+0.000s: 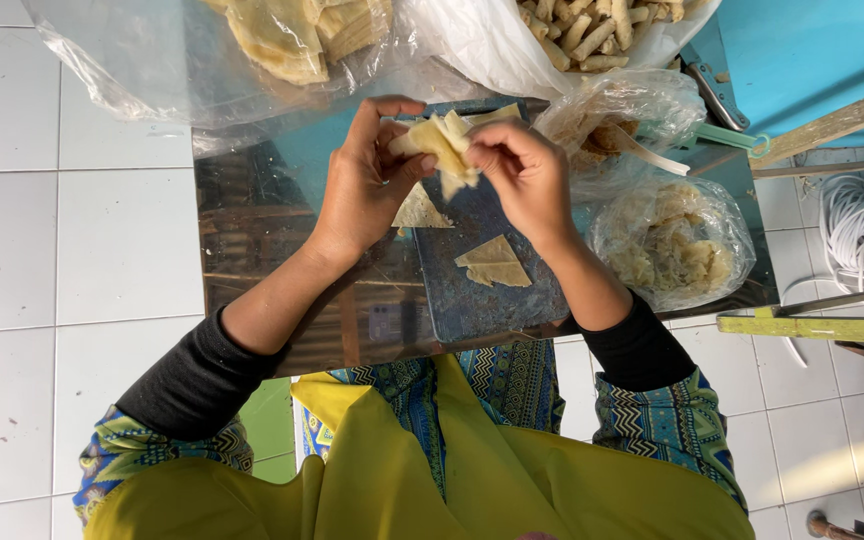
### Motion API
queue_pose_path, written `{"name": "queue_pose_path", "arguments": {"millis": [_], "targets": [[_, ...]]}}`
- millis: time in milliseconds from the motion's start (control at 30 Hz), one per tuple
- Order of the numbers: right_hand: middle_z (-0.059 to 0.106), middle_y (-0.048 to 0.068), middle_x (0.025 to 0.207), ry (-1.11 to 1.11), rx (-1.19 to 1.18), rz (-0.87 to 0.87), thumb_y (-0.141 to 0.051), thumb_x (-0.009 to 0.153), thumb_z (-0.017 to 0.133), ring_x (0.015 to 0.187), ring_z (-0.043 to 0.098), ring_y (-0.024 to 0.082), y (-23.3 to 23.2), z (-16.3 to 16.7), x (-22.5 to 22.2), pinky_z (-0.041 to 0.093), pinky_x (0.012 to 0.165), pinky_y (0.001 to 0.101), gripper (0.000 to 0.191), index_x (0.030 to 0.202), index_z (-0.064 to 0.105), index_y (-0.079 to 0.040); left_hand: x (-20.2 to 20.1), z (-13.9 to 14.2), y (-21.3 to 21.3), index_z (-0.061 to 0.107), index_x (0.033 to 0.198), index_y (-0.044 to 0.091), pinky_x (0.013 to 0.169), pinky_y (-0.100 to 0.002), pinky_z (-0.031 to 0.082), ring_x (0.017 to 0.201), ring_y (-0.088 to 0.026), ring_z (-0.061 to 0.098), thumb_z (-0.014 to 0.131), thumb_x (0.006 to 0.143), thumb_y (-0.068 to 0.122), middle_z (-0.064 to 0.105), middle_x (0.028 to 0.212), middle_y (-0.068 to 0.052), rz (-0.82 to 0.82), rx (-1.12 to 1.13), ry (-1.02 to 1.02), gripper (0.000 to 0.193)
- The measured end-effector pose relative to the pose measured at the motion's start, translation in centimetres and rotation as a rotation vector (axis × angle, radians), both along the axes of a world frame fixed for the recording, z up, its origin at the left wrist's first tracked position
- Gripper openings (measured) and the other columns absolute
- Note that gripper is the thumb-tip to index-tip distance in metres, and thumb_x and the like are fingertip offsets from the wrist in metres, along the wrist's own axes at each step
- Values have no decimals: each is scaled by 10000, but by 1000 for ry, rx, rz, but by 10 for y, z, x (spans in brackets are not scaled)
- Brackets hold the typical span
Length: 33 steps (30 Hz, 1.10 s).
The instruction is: The person spoons filling from a plastic bag onto triangular pastry wrappers and folds the wrappers over the filling by hand, pressing the edges closed. The folded pastries are set on the cutting board, where a pile of finished pieces accumulates.
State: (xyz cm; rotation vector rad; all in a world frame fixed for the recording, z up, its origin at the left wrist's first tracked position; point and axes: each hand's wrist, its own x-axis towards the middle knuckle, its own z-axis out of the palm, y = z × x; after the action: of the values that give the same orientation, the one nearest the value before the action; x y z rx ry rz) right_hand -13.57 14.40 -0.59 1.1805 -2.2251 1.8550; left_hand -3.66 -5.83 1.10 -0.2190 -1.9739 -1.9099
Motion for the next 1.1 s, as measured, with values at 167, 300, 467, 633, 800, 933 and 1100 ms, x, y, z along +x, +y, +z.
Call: {"name": "queue_pose_path", "arguments": {"millis": [167,300,467,633,800,933,1100], "targets": [[653,23,949,-170,-144,-113,-88,1153,622,814,541,53,13,-6,-13,443,713,218,118,1142,672,18,-5,-4,-8,457,1380,31,886,-246,608,1015,-107,683,686,1031,-67,659,1105,-98,44,-19,-15,428],[639,34,931,-172,-211,-116,-60,1127,675,798,548,53,14,2,-17,467,705,213,80,1150,662,16,-6,-2,-8,451,1354,27,882,-256,595,1015,-102,678,704,1035,-57,662,1119,-97,51,-12,17,416],[677,72,1070,6,-39,154,-38,1028,723,930,676,108,-1,6,-6,611,807,248,160,1157,637,4,-6,-2,-4,520,1250,20,779,-247,576,915,-67,675,766,945,-29,721,952,-73,-43,84,-104,395],[699,59,959,22,118,33,-131,1038,731,765,595,84,-4,1,-4,482,653,222,169,1148,697,-7,-9,-15,0,640,1182,-4,849,-253,591,951,-74,673,646,1020,-49,728,1011,-46,-16,39,-54,168],[694,12,1015,-140,-32,-89,-200,1118,669,855,554,31,11,6,-13,453,763,205,254,1280,691,-4,-19,-20,-13,625,1197,4,902,-289,592,975,-106,674,539,1108,27,681,1119,-65,-22,336,-58,126],[575,-17,986,-115,2,-107,-212,1115,598,871,506,47,8,14,-6,460,817,216,371,1442,598,-35,-14,-10,-19,565,1140,56,838,-326,632,948,-151,742,449,1097,114,707,1142,-126,-148,638,-171,137],[563,126,1459,222,86,-44,-224,1132,599,1340,585,235,-1,27,3,543,1082,344,367,1451,546,-51,-13,-6,-13,563,1175,55,799,-295,649,923,-139,763,489,1092,158,738,1097,-167,-146,561,-209,151]]}}
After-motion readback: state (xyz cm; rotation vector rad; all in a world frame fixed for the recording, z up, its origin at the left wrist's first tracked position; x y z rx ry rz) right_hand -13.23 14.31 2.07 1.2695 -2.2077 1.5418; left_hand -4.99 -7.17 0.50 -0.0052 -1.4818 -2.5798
